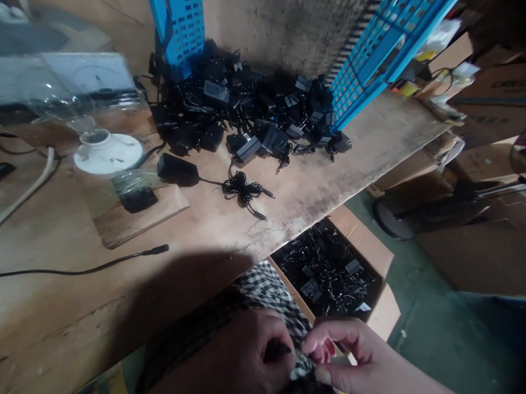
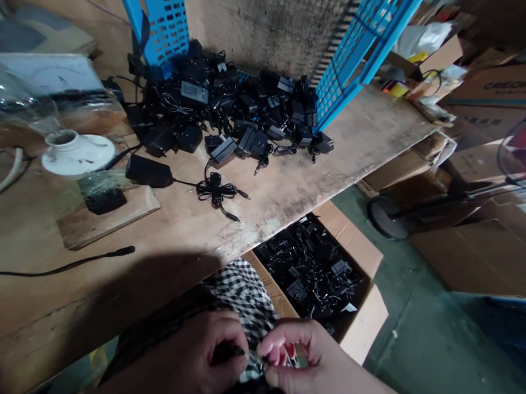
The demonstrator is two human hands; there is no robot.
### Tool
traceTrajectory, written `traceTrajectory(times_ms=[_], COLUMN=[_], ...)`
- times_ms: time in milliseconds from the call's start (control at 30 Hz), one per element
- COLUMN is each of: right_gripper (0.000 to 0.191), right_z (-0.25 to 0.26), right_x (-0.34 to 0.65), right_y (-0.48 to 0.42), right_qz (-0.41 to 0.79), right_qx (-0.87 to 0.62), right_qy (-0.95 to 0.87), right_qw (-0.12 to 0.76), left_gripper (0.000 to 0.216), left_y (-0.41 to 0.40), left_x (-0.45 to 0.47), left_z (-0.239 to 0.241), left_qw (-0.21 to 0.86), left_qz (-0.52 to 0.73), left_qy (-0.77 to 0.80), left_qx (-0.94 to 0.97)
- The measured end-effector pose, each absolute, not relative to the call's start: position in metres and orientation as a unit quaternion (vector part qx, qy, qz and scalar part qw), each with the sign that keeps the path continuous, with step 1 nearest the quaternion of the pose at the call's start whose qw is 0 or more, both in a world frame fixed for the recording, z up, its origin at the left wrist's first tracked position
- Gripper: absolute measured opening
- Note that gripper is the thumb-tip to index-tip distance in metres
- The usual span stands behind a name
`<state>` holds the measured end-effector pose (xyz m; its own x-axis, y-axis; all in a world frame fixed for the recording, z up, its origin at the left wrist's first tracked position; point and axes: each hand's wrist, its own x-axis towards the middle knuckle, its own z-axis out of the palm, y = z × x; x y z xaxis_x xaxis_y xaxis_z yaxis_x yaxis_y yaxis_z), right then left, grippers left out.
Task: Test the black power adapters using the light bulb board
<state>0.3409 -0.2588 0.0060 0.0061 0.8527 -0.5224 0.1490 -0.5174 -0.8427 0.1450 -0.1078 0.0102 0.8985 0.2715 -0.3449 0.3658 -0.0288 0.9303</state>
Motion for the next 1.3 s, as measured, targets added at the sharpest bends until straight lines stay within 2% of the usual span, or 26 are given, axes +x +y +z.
traceTrajectory(times_ms=[300, 467, 600, 667, 833, 933, 1133, 1300], right_gripper=[0.006, 0.008, 0.007, 0.003, 0.016, 0.017, 0.012, 0.023], right_z=[0.02, 0.024, 0.027, 0.029, 0.026, 0.016, 0.008, 0.019], right_x=[0.324, 0.315, 0.318, 0.32, 0.321, 0.319, 0.322, 0.318], right_y=[-0.251, -0.246, -0.25, -0.253, -0.26, -0.266, -0.27, -0.256], right_qz=[0.557, 0.417, 0.362, 0.361, 0.368, 0.366, 0.366, 0.468], right_qx=[-0.68, -0.661, -0.623, -0.608, -0.592, -0.639, -0.631, -0.691], right_qy=[-0.397, -0.54, -0.629, -0.646, -0.667, -0.627, -0.62, -0.455], right_qw=[0.265, 0.312, 0.291, 0.289, 0.264, 0.252, 0.291, 0.311], left_gripper=[0.009, 0.01, 0.008, 0.008, 0.004, 0.009, 0.011, 0.01], left_y=[-0.117, -0.123, -0.124, -0.123, -0.118, -0.115, -0.117, -0.115], left_x=[0.146, 0.143, 0.142, 0.143, 0.142, 0.14, 0.136, 0.138], left_z=[0.011, 0.007, 0.007, 0.008, 0.008, 0.008, 0.007, 0.008], left_qw=[0.623, 0.597, 0.595, 0.6, 0.622, 0.632, 0.623, 0.635], left_qz=[-0.018, -0.026, -0.04, -0.048, -0.05, -0.041, -0.044, -0.053], left_qy=[0.248, 0.265, 0.28, 0.281, 0.266, 0.243, 0.256, 0.253], left_qx=[0.741, 0.757, 0.753, 0.748, 0.735, 0.735, 0.737, 0.728])
